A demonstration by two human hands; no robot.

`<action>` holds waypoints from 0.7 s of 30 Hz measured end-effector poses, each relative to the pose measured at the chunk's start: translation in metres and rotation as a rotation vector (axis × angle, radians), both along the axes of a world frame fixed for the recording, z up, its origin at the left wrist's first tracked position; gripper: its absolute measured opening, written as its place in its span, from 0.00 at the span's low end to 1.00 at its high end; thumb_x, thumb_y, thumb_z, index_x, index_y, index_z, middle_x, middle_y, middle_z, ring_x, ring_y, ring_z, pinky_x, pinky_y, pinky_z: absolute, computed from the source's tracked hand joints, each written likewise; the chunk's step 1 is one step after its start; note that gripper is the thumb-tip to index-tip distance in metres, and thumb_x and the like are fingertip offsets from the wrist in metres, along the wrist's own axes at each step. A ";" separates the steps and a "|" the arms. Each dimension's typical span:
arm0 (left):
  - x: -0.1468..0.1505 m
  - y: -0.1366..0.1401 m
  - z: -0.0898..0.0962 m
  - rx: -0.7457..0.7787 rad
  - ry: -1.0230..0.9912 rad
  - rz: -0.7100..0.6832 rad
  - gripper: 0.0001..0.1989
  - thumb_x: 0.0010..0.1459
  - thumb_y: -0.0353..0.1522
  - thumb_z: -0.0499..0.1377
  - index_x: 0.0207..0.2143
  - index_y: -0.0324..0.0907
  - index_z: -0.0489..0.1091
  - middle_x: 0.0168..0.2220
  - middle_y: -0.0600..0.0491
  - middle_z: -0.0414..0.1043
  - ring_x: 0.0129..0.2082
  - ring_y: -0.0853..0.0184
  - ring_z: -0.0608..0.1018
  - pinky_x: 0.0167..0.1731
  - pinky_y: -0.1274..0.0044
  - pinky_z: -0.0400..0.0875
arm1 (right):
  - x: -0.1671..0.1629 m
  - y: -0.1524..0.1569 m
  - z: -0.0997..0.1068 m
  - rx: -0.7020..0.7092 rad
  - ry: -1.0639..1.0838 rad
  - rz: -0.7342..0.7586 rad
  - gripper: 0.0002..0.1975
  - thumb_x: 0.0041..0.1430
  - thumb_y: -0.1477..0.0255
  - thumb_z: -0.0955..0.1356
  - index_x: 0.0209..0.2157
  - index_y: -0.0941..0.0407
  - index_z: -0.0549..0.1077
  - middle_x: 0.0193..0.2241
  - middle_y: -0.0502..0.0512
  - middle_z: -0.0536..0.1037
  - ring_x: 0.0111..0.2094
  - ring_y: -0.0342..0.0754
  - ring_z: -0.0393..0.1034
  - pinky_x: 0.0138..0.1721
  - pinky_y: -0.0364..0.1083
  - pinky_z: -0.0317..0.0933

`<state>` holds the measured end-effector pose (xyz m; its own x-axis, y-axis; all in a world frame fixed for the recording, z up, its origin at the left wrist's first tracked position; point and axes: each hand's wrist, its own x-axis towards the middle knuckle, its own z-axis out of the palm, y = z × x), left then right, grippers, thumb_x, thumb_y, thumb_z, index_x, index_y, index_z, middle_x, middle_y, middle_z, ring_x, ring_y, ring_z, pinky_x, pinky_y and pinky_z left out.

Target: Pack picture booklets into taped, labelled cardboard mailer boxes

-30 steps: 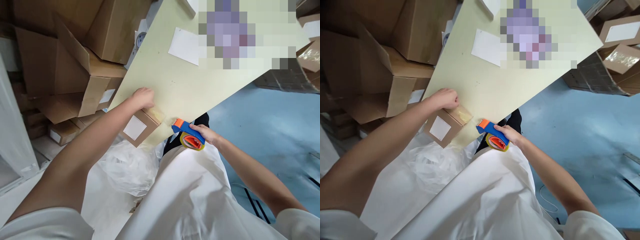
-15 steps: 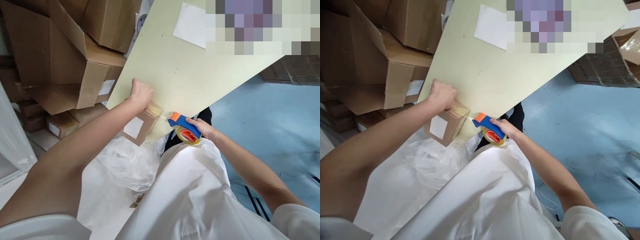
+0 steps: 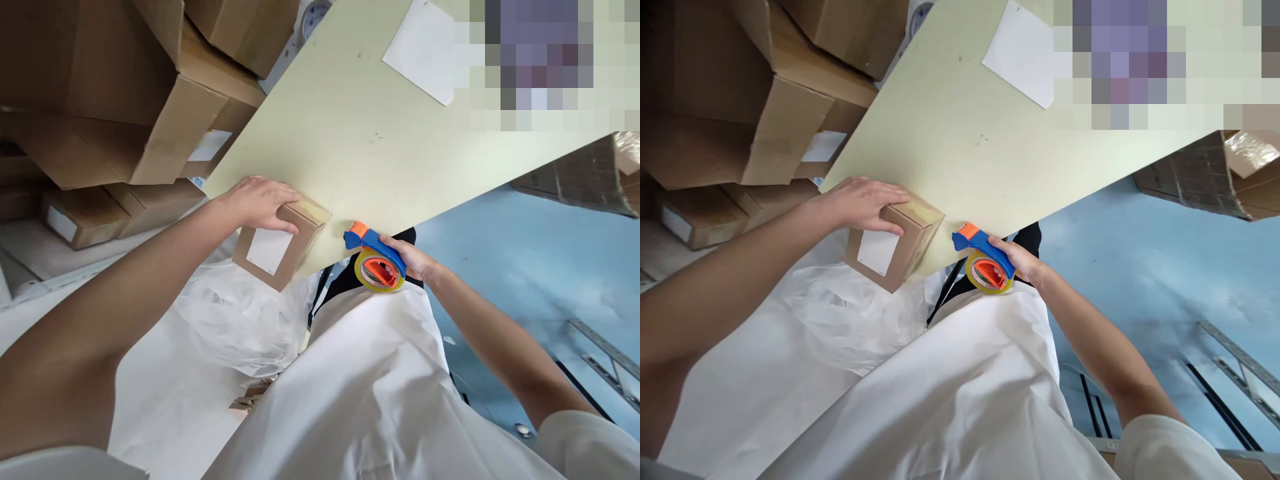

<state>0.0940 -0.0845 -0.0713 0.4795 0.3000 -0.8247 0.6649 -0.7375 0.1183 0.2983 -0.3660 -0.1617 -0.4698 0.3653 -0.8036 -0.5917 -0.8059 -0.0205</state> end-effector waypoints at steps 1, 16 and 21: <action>-0.001 0.002 0.001 -0.020 -0.014 0.006 0.30 0.48 0.54 0.58 0.51 0.53 0.70 0.49 0.54 0.73 0.53 0.56 0.71 0.49 0.71 0.60 | 0.003 0.007 0.002 0.012 0.005 -0.001 0.18 0.63 0.60 0.62 0.43 0.56 0.74 0.42 0.58 0.80 0.41 0.50 0.76 0.44 0.48 0.71; -0.025 0.013 0.011 0.463 -0.085 0.753 0.31 0.50 0.58 0.51 0.43 0.45 0.75 0.42 0.43 0.76 0.46 0.49 0.75 0.43 0.64 0.67 | 0.062 0.203 0.019 0.293 -0.166 0.295 0.21 0.62 0.57 0.59 0.35 0.58 0.74 0.31 0.59 0.80 0.34 0.53 0.75 0.40 0.53 0.70; 0.001 -0.007 0.002 0.696 -0.352 0.854 0.24 0.62 0.44 0.46 0.58 0.47 0.62 0.60 0.43 0.62 0.59 0.50 0.63 0.52 0.57 0.60 | 0.071 0.249 0.022 0.258 -0.145 0.423 0.19 0.63 0.59 0.60 0.35 0.60 0.74 0.31 0.59 0.80 0.33 0.51 0.75 0.41 0.51 0.70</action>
